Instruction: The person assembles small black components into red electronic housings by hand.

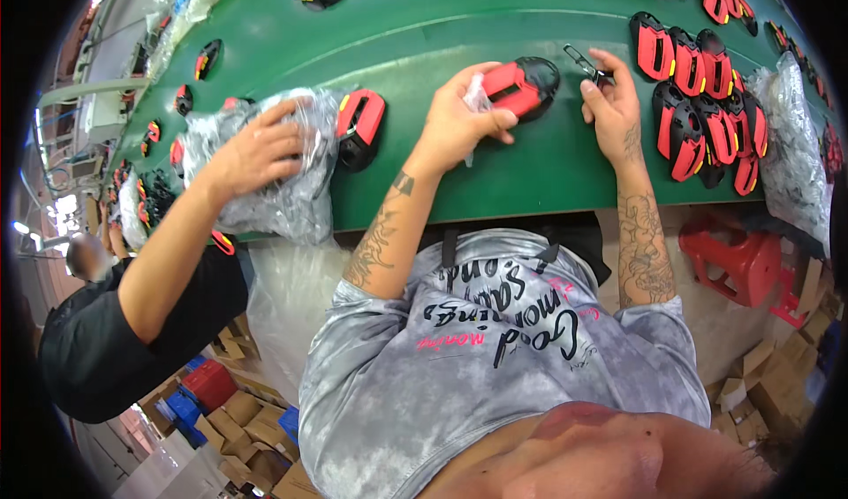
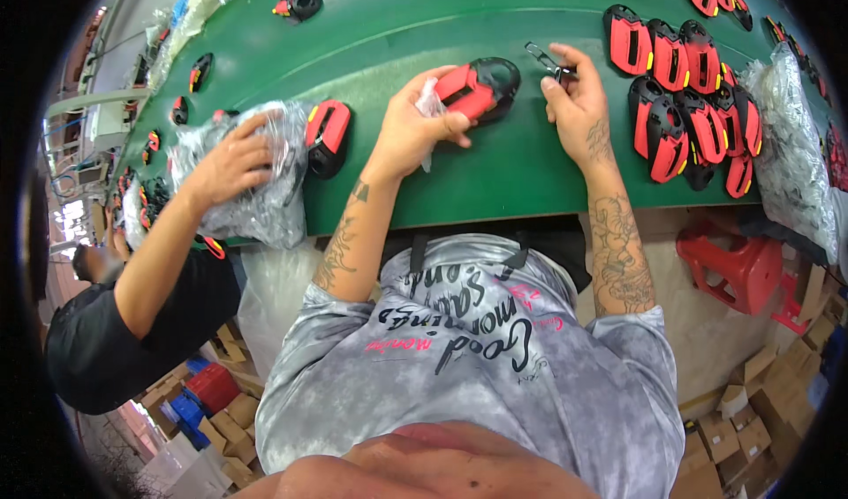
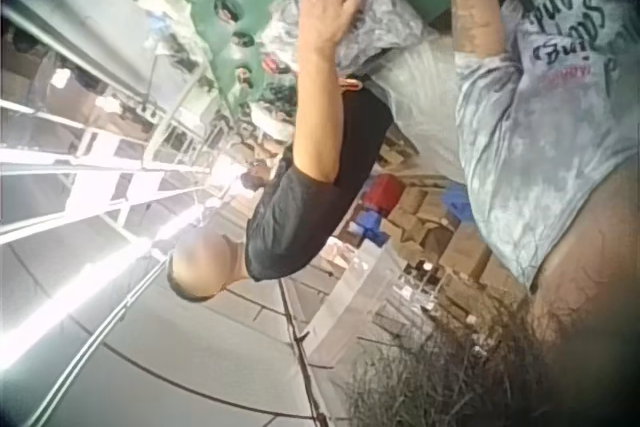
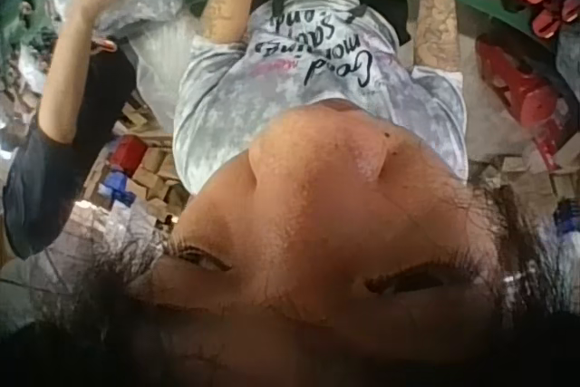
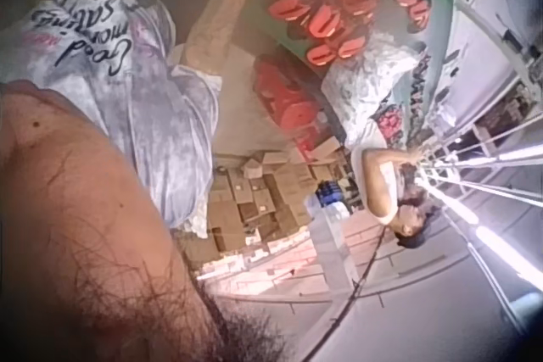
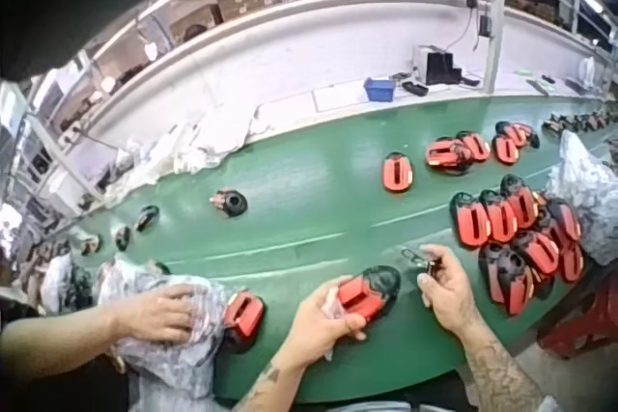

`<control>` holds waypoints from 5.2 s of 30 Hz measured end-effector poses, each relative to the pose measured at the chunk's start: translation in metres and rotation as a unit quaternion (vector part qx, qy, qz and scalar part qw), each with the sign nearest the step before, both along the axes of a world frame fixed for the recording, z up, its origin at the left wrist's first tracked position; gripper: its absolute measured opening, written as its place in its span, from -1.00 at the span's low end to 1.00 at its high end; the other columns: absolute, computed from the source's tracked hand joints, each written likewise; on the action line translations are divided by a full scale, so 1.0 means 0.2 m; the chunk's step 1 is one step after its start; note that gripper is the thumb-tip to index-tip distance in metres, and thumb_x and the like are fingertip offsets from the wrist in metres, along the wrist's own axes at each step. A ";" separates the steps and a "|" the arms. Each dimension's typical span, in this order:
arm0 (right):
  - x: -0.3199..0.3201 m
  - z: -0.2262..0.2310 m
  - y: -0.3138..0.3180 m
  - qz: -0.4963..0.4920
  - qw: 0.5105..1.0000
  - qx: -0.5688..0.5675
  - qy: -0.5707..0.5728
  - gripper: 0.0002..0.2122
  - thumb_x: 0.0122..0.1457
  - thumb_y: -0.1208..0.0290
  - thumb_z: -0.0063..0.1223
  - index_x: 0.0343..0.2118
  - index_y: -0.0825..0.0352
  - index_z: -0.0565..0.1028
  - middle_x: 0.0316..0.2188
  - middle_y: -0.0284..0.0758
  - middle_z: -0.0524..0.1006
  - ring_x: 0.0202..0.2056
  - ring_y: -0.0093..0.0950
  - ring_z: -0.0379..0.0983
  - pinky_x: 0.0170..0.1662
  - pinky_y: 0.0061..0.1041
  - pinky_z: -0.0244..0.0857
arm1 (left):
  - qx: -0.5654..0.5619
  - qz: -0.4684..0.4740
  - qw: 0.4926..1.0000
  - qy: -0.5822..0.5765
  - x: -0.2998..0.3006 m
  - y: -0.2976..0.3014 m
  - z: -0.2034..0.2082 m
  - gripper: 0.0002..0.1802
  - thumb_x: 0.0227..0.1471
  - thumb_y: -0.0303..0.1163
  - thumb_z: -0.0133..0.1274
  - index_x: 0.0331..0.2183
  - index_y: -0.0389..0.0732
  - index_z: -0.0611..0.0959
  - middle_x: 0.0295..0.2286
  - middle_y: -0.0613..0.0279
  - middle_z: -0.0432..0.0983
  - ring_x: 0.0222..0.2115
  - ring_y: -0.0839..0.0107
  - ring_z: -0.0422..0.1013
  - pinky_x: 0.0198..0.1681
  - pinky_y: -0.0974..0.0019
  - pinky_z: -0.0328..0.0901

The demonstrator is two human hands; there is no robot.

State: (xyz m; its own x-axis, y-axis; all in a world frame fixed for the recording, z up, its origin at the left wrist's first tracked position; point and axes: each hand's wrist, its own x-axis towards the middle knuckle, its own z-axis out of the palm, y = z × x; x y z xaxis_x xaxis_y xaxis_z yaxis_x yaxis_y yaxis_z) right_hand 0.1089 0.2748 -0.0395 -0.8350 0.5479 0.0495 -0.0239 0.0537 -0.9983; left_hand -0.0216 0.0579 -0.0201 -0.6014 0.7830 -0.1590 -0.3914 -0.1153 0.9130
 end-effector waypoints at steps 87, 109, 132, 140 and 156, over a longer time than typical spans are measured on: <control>-0.17 0.05 -0.27 -0.022 0.981 0.162 -0.109 -0.11 -0.19 0.06 0.58 0.13 0.42 0.28 -0.06 -0.10 0.44 -0.01 -0.31 0.44 0.08 -0.32 0.38 | 0.010 -0.006 1.000 -0.022 -0.02 -0.03 -0.10 -0.45 0.17 -0.69 -0.02 0.20 -0.49 0.38 -0.02 -0.10 0.51 -0.07 0.14 0.55 -0.10 0.04 0.62; -0.18 0.04 -0.30 -0.018 0.982 -0.186 -0.022 -0.55 0.13 0.42 0.34 0.01 0.46 0.39 -0.29 -0.33 0.52 -0.22 -0.58 0.49 -0.09 -0.60 0.40 | 0.051 -0.067 0.989 0.121 -0.04 -0.07 -0.13 -0.27 -0.03 -0.66 0.25 0.20 -0.40 0.42 -0.01 0.04 0.51 -0.10 0.32 0.55 -0.04 0.24 0.54; -0.02 -0.09 0.05 -0.150 0.982 0.108 0.029 -0.91 0.16 0.49 0.19 -0.36 0.36 0.50 -0.59 -0.48 0.49 -0.54 -0.73 0.36 -0.45 -0.64 0.28 | -0.300 0.195 0.755 0.549 -0.26 0.29 0.35 -0.53 0.11 -0.24 0.24 0.01 -0.23 0.59 -0.29 -0.10 0.64 -0.27 -0.01 0.60 -0.23 0.02 0.47; -0.28 0.03 -0.09 -0.078 0.849 0.491 -0.178 -0.81 0.15 0.29 0.02 -0.27 0.30 0.46 -0.47 -0.11 0.61 -0.40 -0.10 0.59 -0.29 -0.11 0.45 | 0.231 -0.258 0.798 0.492 0.86 0.69 0.54 -0.60 -0.32 -0.55 0.22 -0.26 -0.15 0.71 -0.37 0.07 0.47 -0.23 0.02 0.45 -0.19 0.02 0.35; -0.49 0.10 -0.07 -0.068 0.794 0.535 -0.283 -0.72 0.25 0.18 -0.13 -0.15 0.26 0.49 -0.26 -0.09 0.66 -0.17 -0.05 0.60 -0.09 -0.05 0.44 | 0.211 -0.643 0.647 0.350 1.16 0.79 0.55 -0.61 0.15 -0.22 0.05 -0.13 -0.32 0.70 -0.23 0.05 0.65 -0.16 0.26 0.50 -0.03 0.16 0.32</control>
